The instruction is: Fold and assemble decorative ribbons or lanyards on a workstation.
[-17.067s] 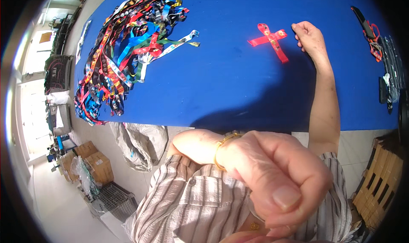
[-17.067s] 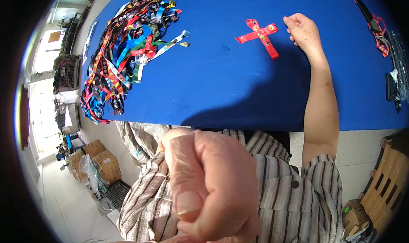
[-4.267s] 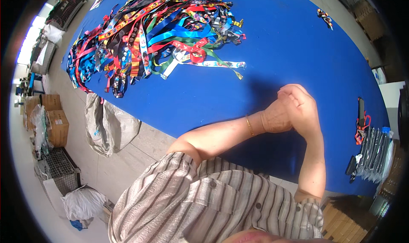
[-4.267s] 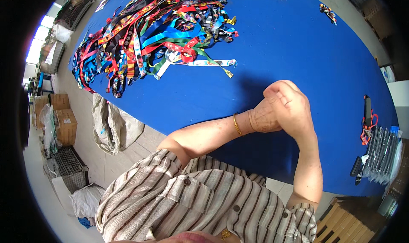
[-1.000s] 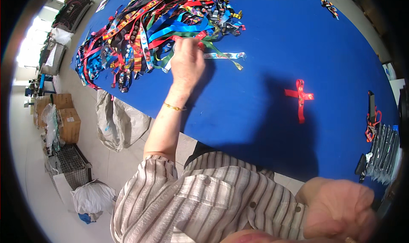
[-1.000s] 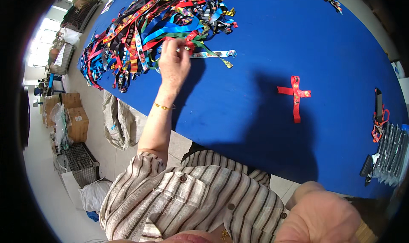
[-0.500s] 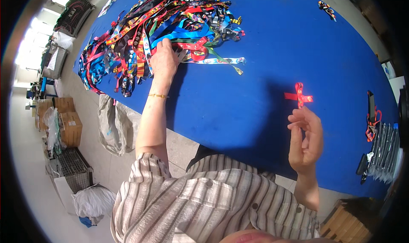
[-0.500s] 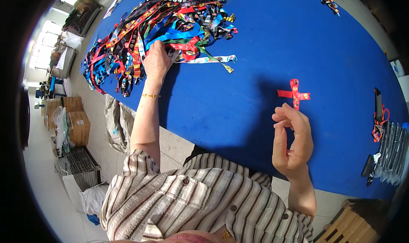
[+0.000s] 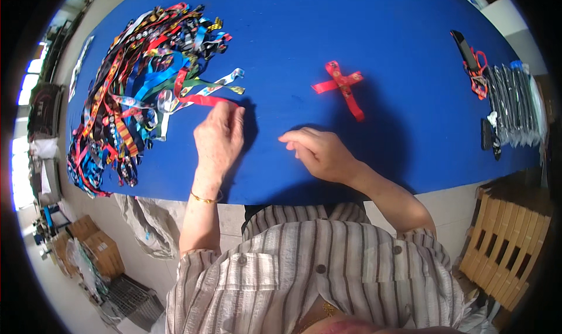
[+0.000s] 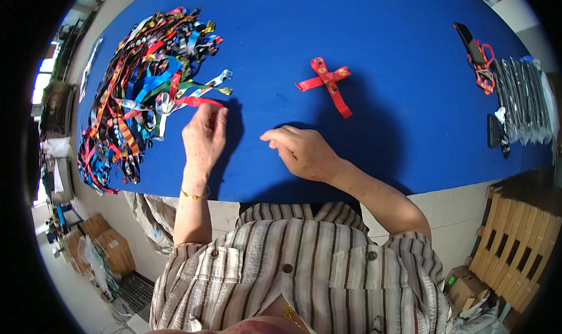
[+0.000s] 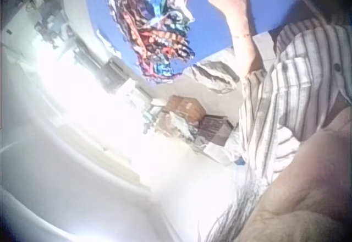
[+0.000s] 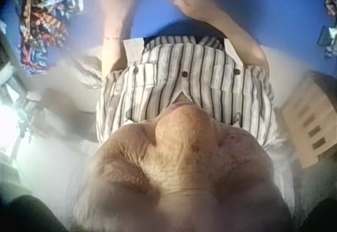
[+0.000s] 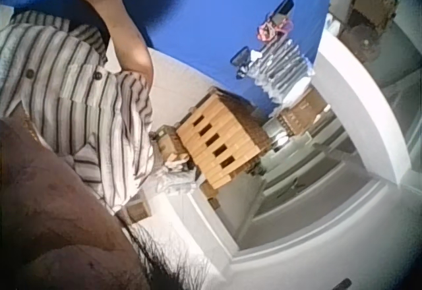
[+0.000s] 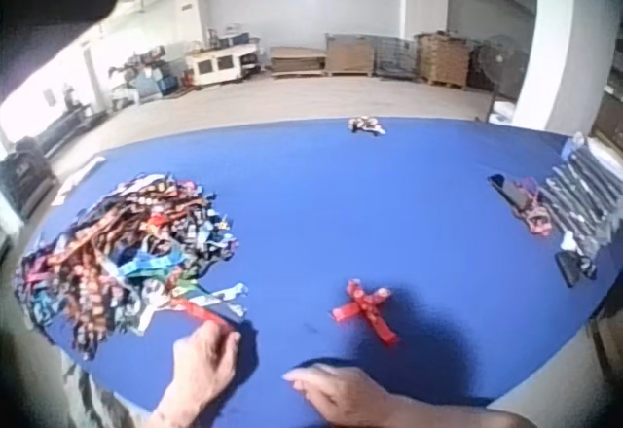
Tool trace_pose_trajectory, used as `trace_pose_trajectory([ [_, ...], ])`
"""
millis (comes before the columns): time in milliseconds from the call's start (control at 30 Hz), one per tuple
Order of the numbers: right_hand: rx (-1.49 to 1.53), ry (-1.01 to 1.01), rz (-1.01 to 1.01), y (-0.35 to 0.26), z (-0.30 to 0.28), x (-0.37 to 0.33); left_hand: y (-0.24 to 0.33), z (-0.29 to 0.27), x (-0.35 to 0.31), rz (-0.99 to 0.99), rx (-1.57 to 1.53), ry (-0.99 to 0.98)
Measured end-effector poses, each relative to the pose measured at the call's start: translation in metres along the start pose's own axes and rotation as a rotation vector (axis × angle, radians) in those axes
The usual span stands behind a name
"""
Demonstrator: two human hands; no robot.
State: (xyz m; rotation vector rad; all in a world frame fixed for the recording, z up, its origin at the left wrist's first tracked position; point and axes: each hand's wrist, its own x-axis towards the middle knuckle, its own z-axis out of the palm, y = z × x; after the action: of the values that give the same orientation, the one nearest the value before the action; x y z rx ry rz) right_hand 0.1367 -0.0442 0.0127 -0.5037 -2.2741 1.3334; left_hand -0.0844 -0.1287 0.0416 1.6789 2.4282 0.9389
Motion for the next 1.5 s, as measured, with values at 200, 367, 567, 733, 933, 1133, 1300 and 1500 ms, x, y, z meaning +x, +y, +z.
trace_pose_trajectory([
  [200, 0.175, 0.053, 0.110, 0.011, -0.001, 0.002, 0.032, 0.035, -0.020, 0.085, -0.076, -0.140],
  [367, 0.304, 0.122, 0.173, 0.013, -0.002, 0.001, 0.043, 0.047, -0.030, 0.112, -0.095, -0.228],
  [567, 0.267, 0.104, 0.111, 0.015, -0.002, -0.001, 0.037, 0.045, -0.030, 0.133, -0.081, -0.198],
  [733, 0.289, 0.086, 0.178, 0.016, -0.001, -0.001, -0.017, 0.003, 0.003, -0.039, 0.186, 0.061],
  [933, 0.277, 0.075, 0.175, 0.011, -0.003, 0.002, -0.134, -0.084, 0.036, -0.292, 0.610, 0.575],
  [1133, 0.274, 0.072, 0.240, 0.009, 0.000, 0.003, -0.145, -0.077, 0.033, -0.047, 0.820, 0.598],
  [1300, 0.258, 0.083, 0.256, 0.003, -0.001, 0.005, -0.131, -0.047, 0.030, -0.213, 0.778, 0.504],
  [1500, 0.213, 0.090, 0.216, 0.002, -0.002, 0.006, -0.113, -0.037, 0.051, -0.084, 0.583, 0.461],
])
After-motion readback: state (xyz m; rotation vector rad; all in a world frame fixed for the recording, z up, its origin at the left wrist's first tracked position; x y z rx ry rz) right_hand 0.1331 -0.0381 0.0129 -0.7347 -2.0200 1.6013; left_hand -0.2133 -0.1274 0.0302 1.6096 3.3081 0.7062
